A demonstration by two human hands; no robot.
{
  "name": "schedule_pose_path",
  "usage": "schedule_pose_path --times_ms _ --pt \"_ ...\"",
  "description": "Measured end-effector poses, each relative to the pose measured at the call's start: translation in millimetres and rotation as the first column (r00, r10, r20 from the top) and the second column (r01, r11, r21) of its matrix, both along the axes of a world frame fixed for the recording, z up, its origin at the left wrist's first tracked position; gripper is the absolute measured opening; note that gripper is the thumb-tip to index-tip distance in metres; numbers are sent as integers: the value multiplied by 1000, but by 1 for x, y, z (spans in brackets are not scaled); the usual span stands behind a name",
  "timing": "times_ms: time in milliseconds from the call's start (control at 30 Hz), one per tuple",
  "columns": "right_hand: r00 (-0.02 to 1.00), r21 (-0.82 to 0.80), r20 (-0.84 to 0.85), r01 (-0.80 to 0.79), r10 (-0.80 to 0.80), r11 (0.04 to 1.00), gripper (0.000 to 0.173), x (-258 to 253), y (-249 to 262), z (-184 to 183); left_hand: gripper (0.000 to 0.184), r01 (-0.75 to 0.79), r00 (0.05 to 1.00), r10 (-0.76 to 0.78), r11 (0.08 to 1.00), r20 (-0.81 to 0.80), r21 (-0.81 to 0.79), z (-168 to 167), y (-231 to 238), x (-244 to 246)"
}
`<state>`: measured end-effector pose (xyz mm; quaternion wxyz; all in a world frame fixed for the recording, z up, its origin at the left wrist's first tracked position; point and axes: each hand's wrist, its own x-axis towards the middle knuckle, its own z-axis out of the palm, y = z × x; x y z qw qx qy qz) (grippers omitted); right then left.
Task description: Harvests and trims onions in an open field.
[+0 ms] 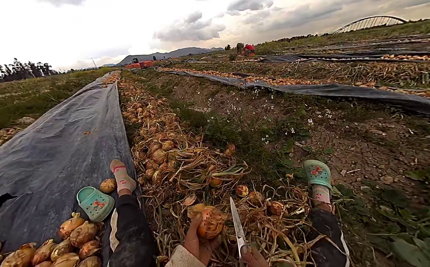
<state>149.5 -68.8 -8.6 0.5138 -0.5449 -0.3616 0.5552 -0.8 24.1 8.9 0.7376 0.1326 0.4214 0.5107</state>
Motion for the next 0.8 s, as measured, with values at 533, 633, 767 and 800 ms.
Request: schedule_pose_path --times_ms 533,633,767,800 --pt "995 15 104 -6 4 1000 36 -4 17 -14 27 84 996 -83 996 43 -35 -13 -52 12" --pt "991 -110 -41 -132 128 985 31 -19 11 -15 27 -91 977 87 996 -196 -14 -20 -42 14" --pt "967 -238 -144 -239 209 941 38 -24 0 -14 29 -471 861 477 879 -175 77 -27 0 -56" --pt "970 -285 -178 -211 165 935 38 -18 1 -18 32 -540 824 555 830 -109 142 -31 6 -92"
